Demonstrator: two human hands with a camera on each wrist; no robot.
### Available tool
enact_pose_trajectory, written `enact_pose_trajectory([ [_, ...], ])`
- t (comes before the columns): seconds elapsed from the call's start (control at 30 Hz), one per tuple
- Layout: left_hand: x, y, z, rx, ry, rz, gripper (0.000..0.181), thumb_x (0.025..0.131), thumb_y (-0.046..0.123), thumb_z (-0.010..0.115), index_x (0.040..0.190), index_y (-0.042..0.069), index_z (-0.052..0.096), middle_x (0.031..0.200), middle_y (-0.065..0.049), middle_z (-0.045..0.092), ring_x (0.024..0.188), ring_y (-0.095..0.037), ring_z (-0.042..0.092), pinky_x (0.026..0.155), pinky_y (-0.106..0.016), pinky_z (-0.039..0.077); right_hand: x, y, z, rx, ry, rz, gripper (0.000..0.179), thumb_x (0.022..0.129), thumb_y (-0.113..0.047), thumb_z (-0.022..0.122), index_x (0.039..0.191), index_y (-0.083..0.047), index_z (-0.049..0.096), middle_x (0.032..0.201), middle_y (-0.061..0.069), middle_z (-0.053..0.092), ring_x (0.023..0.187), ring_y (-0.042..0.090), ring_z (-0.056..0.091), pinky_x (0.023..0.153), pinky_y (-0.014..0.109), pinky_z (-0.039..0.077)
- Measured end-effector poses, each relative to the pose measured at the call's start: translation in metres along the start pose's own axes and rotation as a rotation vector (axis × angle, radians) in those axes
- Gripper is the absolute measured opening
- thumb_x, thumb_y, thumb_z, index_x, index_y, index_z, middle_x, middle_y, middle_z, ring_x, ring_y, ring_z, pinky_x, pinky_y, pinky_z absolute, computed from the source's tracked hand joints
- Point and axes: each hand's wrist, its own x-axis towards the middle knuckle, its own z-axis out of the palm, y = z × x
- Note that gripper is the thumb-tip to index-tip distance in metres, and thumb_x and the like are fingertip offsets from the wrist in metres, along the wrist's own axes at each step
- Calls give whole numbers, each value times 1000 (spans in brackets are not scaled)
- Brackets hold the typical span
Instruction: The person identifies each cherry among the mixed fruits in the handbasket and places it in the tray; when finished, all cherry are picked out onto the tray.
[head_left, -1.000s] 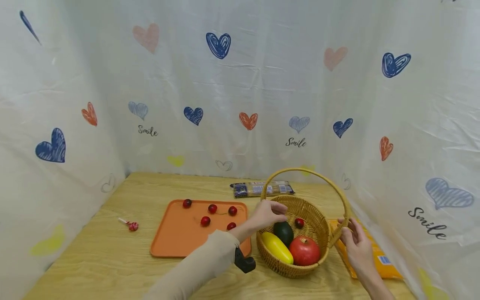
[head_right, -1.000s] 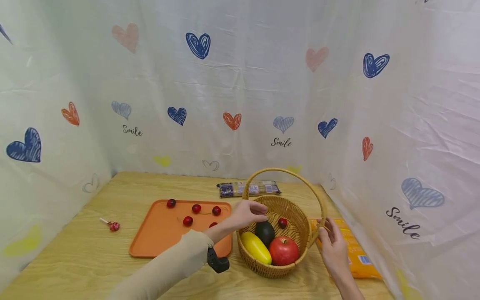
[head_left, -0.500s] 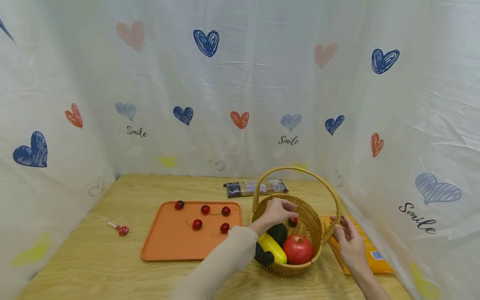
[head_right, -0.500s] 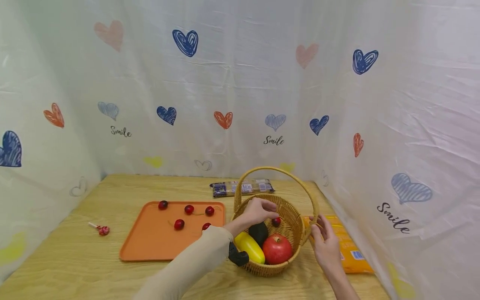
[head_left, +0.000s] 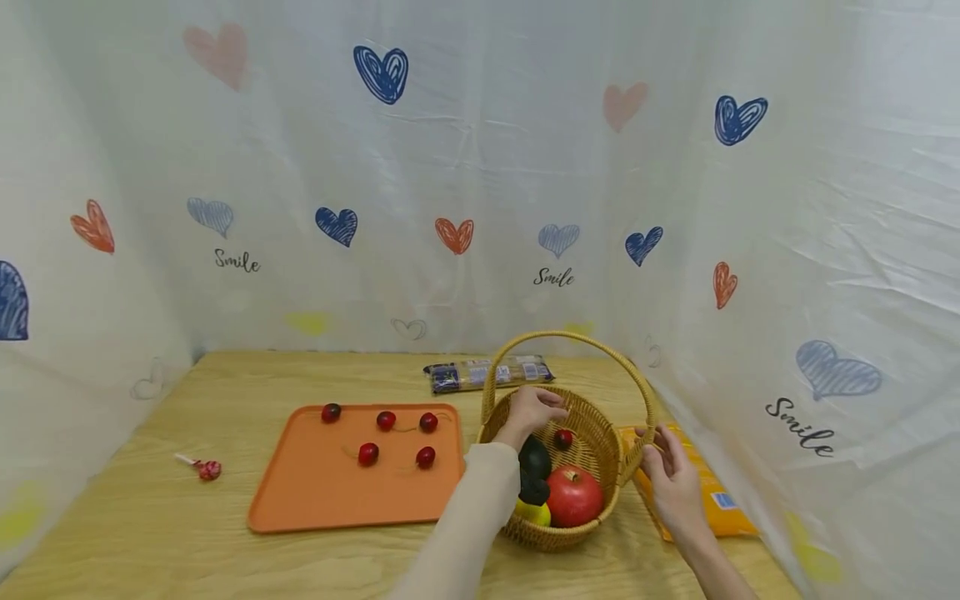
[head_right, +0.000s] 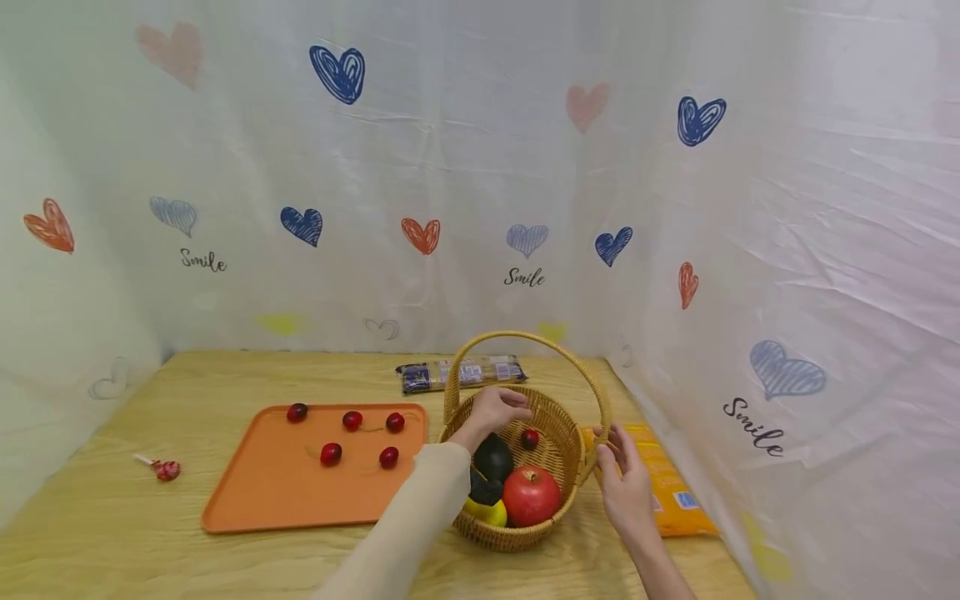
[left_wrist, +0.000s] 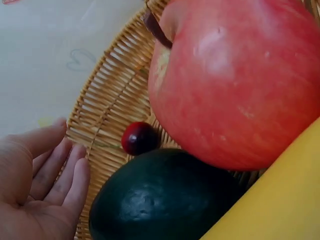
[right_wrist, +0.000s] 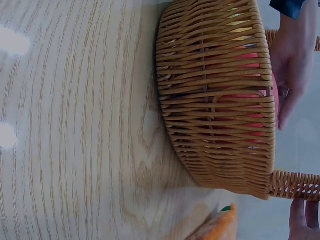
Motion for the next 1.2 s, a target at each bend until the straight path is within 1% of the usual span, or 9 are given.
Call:
enact_pose_trajectory([
  [0.2, 9, -3, -3, -21, 28, -20, 22, 80, 10, 76, 101, 5, 74, 84, 2, 68, 79, -14, 61, 74, -32, 53, 6, -7, 3, -7, -20, 29, 53, 103, -16, 38, 146, 8, 19, 132, 25, 42, 110, -13, 44, 86, 9, 42],
  [0.37, 10, -5, 4, 60, 7, -9, 21, 77, 8, 78, 98, 5, 74, 85, 1, 66, 81, -16, 61, 71, -32, 53, 5, -9, 3, -51, -25, 89, 58, 103, -21, 39, 147, 7, 16, 138, 29, 37, 108, -17, 40, 84, 6, 41],
  [0.57, 9, -11, 12, 233, -27, -22, 23, 72, 9, 83, 95, 6, 76, 92, -2, 67, 89, -22, 61, 73, -32, 52, -1, -10, 5, -42, -3, 140, 57, 103, -23, 40, 148, 4, 17, 136, 19, 40, 110, -17, 41, 86, 8, 41],
  [0.7, 9, -20, 16, 324, -68, -35, 24, 70, 7, 84, 93, 7, 76, 89, -3, 67, 75, -19, 62, 61, -28, 52, -3, -10, 6, -47, 7, 166, 56, 103, -24, 40, 149, 1, 20, 132, 8, 44, 110, -14, 45, 86, 10, 43],
  [0.8, 11, -23, 16, 315, -76, -37, 22, 69, 5, 84, 90, 6, 76, 86, -4, 67, 62, -15, 58, 53, -26, 49, -1, -11, 5, -60, 8, 172, 57, 103, -26, 40, 149, 1, 19, 133, 9, 43, 109, -15, 45, 85, 9, 42],
  [0.9, 9, -24, 13, 308, -68, -32, 21, 70, 5, 84, 89, 6, 76, 86, -4, 66, 60, -13, 55, 52, -25, 47, -3, -11, 7, -46, 11, 160, 57, 103, -25, 39, 149, 1, 19, 136, 15, 42, 109, -15, 45, 85, 8, 42],
  [0.97, 8, -22, 11, 310, -68, -25, 22, 70, 6, 83, 91, 6, 76, 86, -5, 66, 64, -15, 57, 54, -26, 49, -3, -12, 8, -38, 13, 142, 55, 103, -23, 39, 148, 3, 19, 136, 20, 41, 109, -14, 45, 85, 9, 42],
  [1.07, 6, -17, 8, 319, -52, -9, 22, 72, 9, 83, 93, 7, 76, 89, -3, 66, 79, -20, 61, 63, -28, 51, -2, -13, 9, -32, 16, 134, 55, 103, -22, 39, 147, 5, 19, 135, 23, 41, 108, -15, 45, 85, 9, 42],
  [1.2, 3, -6, 8, 270, -41, 45, 21, 74, 13, 82, 94, 9, 76, 90, 0, 67, 92, -21, 60, 71, -30, 52, -3, -12, 5, -38, 16, 155, 58, 103, -24, 39, 148, 5, 17, 136, 20, 38, 107, -17, 43, 84, 8, 42],
])
